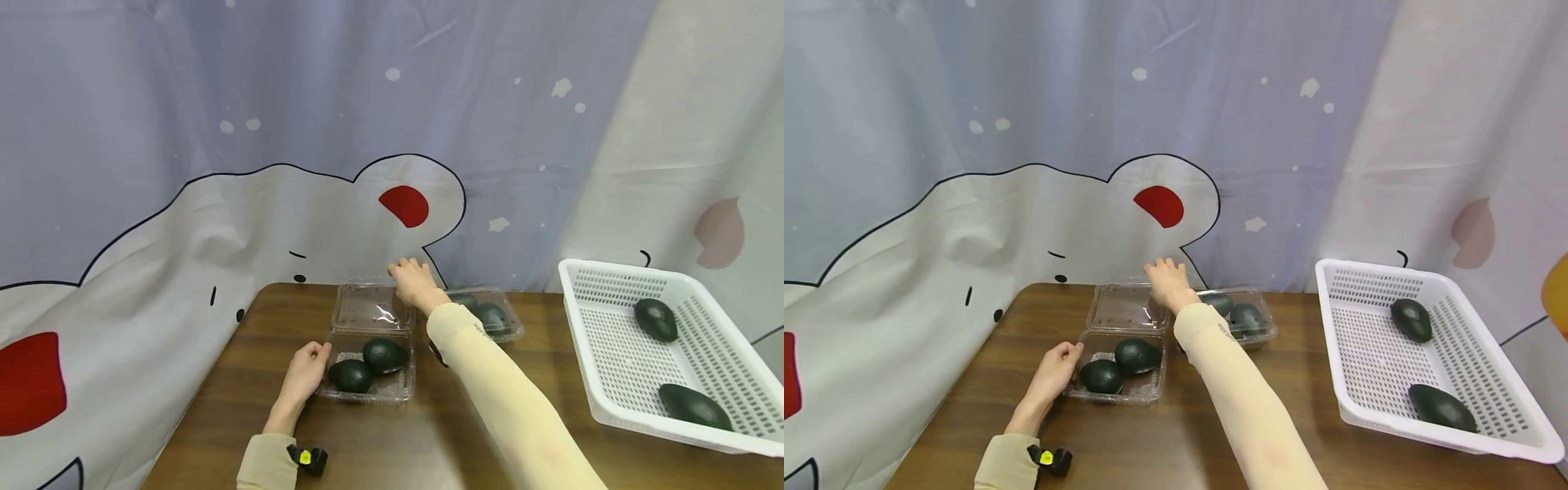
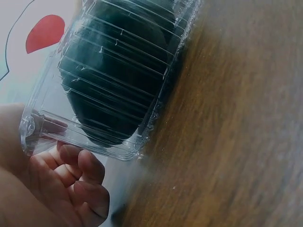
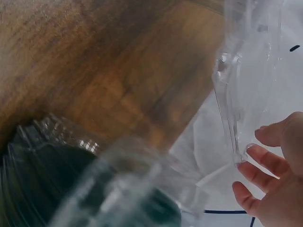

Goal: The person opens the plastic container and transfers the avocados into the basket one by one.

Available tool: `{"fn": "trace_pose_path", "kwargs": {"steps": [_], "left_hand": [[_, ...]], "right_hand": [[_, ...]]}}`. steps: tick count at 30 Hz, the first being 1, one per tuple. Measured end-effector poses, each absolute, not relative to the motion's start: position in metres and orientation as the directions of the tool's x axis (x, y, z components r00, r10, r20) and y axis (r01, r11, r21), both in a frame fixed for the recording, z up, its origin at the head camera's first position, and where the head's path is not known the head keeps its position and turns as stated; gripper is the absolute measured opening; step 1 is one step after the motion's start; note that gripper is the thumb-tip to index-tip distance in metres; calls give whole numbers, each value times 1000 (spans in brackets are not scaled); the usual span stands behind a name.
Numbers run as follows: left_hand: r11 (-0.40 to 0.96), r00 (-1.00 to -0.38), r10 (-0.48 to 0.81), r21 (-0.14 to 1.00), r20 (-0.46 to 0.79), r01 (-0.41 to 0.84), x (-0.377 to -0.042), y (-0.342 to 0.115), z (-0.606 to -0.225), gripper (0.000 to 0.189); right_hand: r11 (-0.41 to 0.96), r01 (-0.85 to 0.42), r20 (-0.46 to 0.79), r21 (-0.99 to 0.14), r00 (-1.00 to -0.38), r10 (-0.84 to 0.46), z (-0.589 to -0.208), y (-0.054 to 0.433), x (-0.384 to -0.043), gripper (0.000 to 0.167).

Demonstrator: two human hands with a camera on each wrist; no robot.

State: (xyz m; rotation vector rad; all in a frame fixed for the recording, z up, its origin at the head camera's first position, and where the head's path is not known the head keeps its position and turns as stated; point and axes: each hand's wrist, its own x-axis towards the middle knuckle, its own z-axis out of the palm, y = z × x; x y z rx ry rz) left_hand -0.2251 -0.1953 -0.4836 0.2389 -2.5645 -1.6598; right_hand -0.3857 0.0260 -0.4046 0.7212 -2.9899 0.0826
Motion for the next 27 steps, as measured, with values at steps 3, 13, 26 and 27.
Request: {"fn": "trace_pose_path", "kwargs": {"steps": [3, 13, 26, 27], "left_hand": [[403, -983, -181, 910, -18, -91, -225, -195, -484, 30], [419, -983, -181, 905, 3, -75, -224, -194, -483, 31], [441, -989, -148, 893, -26, -90, -226, -195, -481, 33], [443, -989, -147, 892, -28, -91, -226, -195, -481, 33]], "right_hand": [[892, -451, 63, -40, -892, -448, -413, 24, -388, 36], [889, -451, 12, -74, -892, -452, -419, 25, -388, 35], [832, -552, 74, -59, -833, -548, -405, 37, -365, 28], [822, -567, 82, -60, -823, -562, -403, 38, -363, 28]]}}
